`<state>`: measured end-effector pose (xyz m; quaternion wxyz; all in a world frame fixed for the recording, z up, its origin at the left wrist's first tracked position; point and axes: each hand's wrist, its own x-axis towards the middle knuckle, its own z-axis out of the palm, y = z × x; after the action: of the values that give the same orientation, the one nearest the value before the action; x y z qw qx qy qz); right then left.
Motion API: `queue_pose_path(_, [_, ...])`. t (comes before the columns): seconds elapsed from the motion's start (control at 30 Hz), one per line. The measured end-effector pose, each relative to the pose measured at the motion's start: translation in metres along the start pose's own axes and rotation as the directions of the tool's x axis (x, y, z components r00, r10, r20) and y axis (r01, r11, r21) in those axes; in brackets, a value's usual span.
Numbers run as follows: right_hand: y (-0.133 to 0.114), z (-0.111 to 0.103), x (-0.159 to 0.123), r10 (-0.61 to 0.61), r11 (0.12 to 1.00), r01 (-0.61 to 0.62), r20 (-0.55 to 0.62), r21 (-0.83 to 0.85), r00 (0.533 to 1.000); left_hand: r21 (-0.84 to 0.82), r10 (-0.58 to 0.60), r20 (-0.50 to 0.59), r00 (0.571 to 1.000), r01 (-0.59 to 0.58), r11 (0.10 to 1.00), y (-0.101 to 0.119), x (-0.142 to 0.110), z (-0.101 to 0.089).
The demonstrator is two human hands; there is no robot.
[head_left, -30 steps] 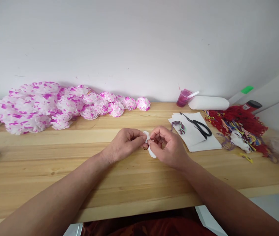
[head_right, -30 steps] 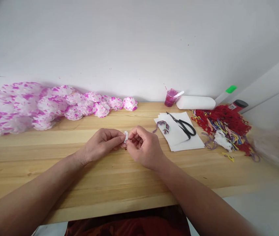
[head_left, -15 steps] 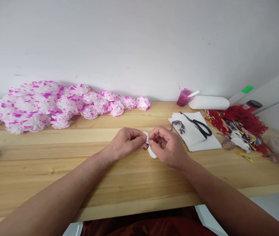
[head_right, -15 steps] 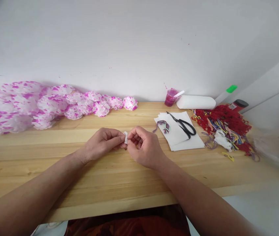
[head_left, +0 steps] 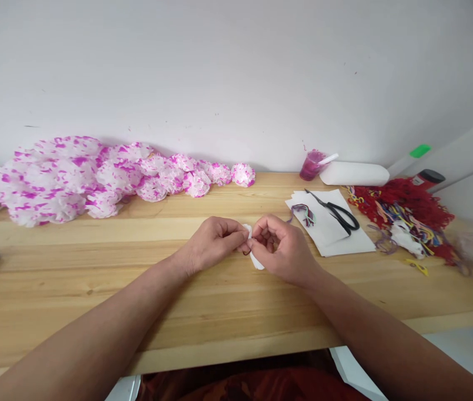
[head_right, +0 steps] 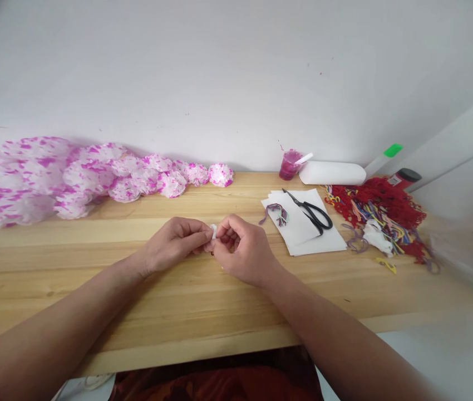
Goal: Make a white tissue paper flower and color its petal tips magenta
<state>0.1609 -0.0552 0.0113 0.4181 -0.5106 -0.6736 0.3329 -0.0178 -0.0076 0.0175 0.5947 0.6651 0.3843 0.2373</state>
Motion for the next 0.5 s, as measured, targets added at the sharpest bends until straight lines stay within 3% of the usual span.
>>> queue_pose_path(0.27, [-0.0015,-0.0020,0.0018,0.051,0.996,-0.053,0.035,0.067,0.998,-0.012,-0.012,0.010,1.000,0.012,1.000,0.0005,-0.0005,-0.0001])
queue_pose_path(0.5, [0.0009,0.0000,0.0008,0.041,0.999,-0.042,0.016,0.011,0.999,-0.017,-0.015,0.021,1.000,0.016,1.000,0.0007,-0.0003,-0.0006])
